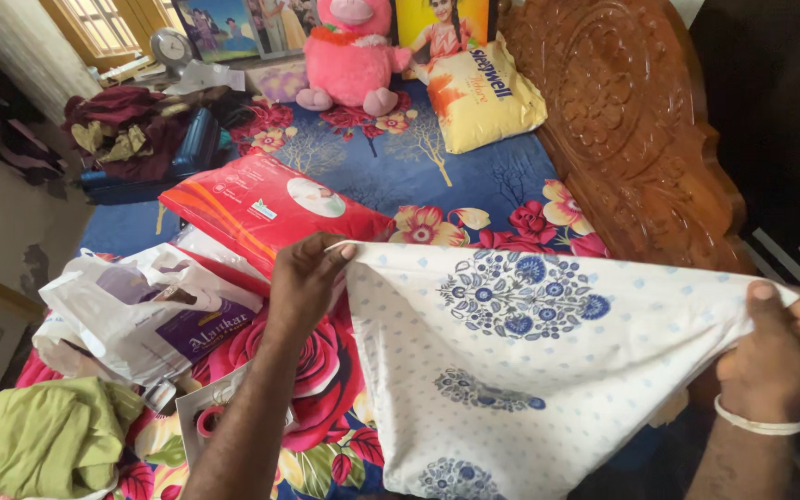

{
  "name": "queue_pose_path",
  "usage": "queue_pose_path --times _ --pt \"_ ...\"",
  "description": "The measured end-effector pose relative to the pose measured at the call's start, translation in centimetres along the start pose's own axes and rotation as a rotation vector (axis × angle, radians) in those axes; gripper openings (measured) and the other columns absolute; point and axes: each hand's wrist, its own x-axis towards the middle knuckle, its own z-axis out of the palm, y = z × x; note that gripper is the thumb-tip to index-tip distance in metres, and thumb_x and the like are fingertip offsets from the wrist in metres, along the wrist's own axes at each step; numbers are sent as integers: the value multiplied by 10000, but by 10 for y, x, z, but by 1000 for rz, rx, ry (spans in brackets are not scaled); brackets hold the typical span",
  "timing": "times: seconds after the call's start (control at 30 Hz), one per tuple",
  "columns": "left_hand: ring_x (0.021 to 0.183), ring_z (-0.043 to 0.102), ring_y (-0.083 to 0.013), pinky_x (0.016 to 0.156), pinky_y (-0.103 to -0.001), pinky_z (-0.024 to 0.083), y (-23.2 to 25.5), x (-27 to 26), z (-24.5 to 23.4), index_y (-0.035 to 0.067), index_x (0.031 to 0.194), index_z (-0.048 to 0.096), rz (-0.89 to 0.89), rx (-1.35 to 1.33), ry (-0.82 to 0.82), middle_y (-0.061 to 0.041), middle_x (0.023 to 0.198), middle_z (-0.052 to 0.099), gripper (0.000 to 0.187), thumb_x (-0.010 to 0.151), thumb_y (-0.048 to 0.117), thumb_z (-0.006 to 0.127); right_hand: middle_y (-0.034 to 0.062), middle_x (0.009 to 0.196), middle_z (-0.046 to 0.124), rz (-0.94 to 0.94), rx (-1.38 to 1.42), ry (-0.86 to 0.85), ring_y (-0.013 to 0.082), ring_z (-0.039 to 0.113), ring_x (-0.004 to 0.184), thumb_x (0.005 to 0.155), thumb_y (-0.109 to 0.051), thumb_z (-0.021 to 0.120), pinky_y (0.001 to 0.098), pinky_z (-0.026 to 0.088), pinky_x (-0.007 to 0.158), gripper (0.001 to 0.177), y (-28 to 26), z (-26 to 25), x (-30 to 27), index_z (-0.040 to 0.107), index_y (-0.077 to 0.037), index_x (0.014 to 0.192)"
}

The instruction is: The person unfolds a pillowcase and then pulls it over a pillow before sliding both into a plastic bag and closing it.

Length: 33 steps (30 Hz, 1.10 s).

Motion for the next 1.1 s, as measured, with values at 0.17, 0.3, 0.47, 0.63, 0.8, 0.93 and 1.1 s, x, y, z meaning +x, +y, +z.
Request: queue_pose_path --times 0.17,0.3,0.47,0.63,0.8,0.93,1.1 --pt "635 562 -29 590 -218 458 -3 26 -7 14 860 715 89 -61 19 37 735 683 188 946 179 744 91 885 724 229 116 3 169 709 743 1053 -112 731 280 568 645 132 -7 4 37 663 -10 1004" --pt "641 502 -13 587 -214 415 -16 57 -12 38 820 671 130 -184 74 70 730 630 228 989 175 739 89 766 663 124 87 -43 108 552 524 1074 -97 713 238 392 504 203 -11 29 53 624 7 925" --pt "677 451 2 605 -199 372 -34 101 -31 58 856 687 172 -111 103 104 754 590 223 1015 214 698 54 826 689 -148 -472 65 69 582 650 1128 -32 713 223 444 614 161 0 96 57 706 38 982" --pt "694 464 2 618 -199 382 -58 137 -62 67 884 692 176 -79 135 103 771 591 219 1012 243 685 21 799 649 -80 -261 59 44 502 644 1108 -75 732 204 398 617 251 46 133 48 652 25 893" --pt "810 563 -85 745 -262 473 -68 146 -88 -7 1004 702 269 153 201 0 873 677 226 1058 204 639 -10 837 691 87 -217 73 48 578 675 1032 -84 715 201 463 648 89 43 187 40 702 -25 966" --pt "1056 669 -382 910 -433 522 -53 122 -80 8 1193 671 460 764 211 -193 1128 697 300 896 52 672 -19 873 657 90 -138 -138 43 561 767 1055 -82 704 218 452 702 90 44 235 18 706 1 1018" --pt "1249 604 -361 1035 -433 471 -37 70 -8 24 1413 522 306 346 -225 -205 1329 628 718 748 78 789 34 852 767 112 -236 -699 73 690 755 919 -75 708 240 547 667 119 52 314 -14 762 2 993"
